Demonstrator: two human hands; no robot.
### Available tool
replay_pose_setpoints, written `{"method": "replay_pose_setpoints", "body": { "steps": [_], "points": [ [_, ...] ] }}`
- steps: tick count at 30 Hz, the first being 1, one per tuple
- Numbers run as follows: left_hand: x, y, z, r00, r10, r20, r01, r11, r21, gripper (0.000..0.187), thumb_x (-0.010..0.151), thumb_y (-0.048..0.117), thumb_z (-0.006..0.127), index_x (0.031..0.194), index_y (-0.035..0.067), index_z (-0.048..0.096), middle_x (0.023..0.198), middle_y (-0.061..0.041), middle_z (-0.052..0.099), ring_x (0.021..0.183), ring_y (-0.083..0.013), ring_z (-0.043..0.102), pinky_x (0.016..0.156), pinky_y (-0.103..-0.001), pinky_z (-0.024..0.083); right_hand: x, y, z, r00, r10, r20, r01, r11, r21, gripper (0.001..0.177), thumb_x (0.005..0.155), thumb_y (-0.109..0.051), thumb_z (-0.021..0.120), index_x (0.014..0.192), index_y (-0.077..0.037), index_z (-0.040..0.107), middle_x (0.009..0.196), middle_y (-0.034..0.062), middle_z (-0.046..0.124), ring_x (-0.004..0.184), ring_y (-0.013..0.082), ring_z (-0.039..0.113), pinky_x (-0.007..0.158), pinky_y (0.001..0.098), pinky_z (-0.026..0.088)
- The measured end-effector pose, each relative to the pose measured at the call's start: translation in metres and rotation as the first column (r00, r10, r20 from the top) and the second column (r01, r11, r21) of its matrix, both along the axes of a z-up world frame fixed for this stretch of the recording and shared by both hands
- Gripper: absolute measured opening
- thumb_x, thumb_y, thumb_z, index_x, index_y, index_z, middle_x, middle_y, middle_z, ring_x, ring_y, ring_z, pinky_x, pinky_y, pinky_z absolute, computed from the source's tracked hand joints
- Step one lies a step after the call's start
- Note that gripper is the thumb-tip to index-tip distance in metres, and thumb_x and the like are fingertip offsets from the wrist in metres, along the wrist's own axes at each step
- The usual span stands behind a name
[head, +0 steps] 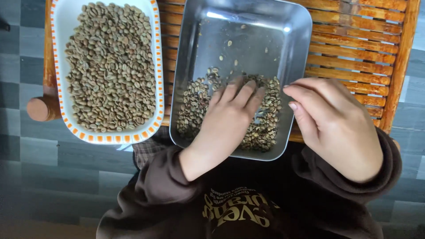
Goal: Sorting through green coffee beans in a metal tray and transferring them to a plastic bowl.
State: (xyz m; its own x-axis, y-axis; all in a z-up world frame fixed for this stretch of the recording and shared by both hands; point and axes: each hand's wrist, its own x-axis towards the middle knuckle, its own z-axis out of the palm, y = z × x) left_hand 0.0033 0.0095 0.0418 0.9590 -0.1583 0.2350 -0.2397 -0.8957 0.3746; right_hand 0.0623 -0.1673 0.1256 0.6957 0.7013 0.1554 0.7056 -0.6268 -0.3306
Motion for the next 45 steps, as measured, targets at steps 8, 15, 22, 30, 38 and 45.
{"method": "replay_pose_setpoints", "body": {
  "steps": [8, 15, 22, 30, 38, 45],
  "points": [
    [0.012, -0.018, -0.012, 0.997, 0.037, 0.067, -0.047, 0.987, 0.151, 0.025, 0.084, 0.015, 0.065, 0.107, 0.007, 0.072, 0.109, -0.010, 0.060, 0.097, -0.0285, 0.058, 0.086, -0.041, 0.051, 0.005, -0.001, -0.005, 1.000, 0.030, -0.004, -0.030, 0.998, 0.050, 0.023, 0.092, -0.001, 0.071, 0.115, 0.005, 0.070, 0.117, 0.0156, 0.068, 0.095, 0.0331, 0.066, 0.081, 0.0401, 0.054],
    [0.015, -0.014, -0.017, 0.999, -0.035, 0.015, 0.032, 0.982, 0.188, 0.009, 0.079, 0.007, 0.068, 0.086, 0.004, 0.073, 0.100, -0.011, 0.066, 0.093, -0.0258, 0.063, 0.088, -0.037, 0.055, 0.005, -0.007, -0.005, 1.000, 0.011, -0.006, -0.010, 0.997, 0.074, 0.023, 0.092, -0.001, 0.072, 0.114, 0.004, 0.071, 0.116, 0.0147, 0.068, 0.093, 0.0316, 0.066, 0.080, 0.0393, 0.054],
    [0.008, 0.008, 0.017, 0.993, -0.007, 0.117, -0.006, 0.994, 0.107, 0.012, 0.083, 0.012, 0.068, 0.093, 0.006, 0.069, 0.100, -0.009, 0.064, 0.097, -0.0265, 0.064, 0.088, -0.037, 0.053, 0.007, 0.001, -0.014, 0.998, 0.065, -0.010, -0.064, 0.995, 0.075, 0.022, 0.091, 0.000, 0.070, 0.113, 0.004, 0.070, 0.114, 0.0148, 0.067, 0.093, 0.0312, 0.065, 0.083, 0.0386, 0.053],
    [-0.032, 0.079, 0.059, 0.965, 0.239, 0.106, -0.249, 0.963, 0.099, 0.006, 0.100, -0.003, 0.066, 0.103, -0.001, 0.061, 0.090, -0.013, 0.068, 0.073, -0.0245, 0.064, 0.064, -0.035, 0.050, 0.017, 0.013, -0.053, 0.972, 0.235, -0.012, -0.235, 0.969, -0.077, 0.013, 0.083, -0.003, 0.075, 0.095, -0.005, 0.076, 0.091, 0.0043, 0.064, 0.079, 0.0205, 0.055, 0.081, 0.0323, 0.051],
    [-0.029, 0.076, 0.045, 0.980, 0.186, 0.070, -0.194, 0.971, 0.137, 0.005, 0.091, 0.000, 0.069, 0.096, 0.001, 0.067, 0.091, -0.010, 0.069, 0.074, -0.0235, 0.065, 0.064, -0.032, 0.052, 0.015, 0.022, -0.071, 0.976, 0.216, -0.008, -0.211, 0.945, -0.248, 0.005, 0.085, -0.005, 0.071, 0.090, -0.007, 0.071, 0.090, 0.0049, 0.067, 0.084, 0.0232, 0.061, 0.082, 0.0378, 0.052],
    [-0.005, 0.039, 0.020, 0.987, -0.152, -0.058, 0.153, 0.988, 0.013, 0.021, 0.087, 0.004, 0.072, 0.107, 0.002, 0.071, 0.120, -0.017, 0.068, 0.112, -0.0307, 0.067, 0.099, -0.039, 0.059, 0.020, 0.016, -0.072, 0.971, 0.225, -0.086, -0.232, 0.969, -0.082, 0.011, 0.089, 0.013, 0.060, 0.092, 0.002, 0.058, 0.084, 0.0140, 0.066, 0.075, 0.0252, 0.067, 0.072, 0.0331, 0.060]
  ]
}}
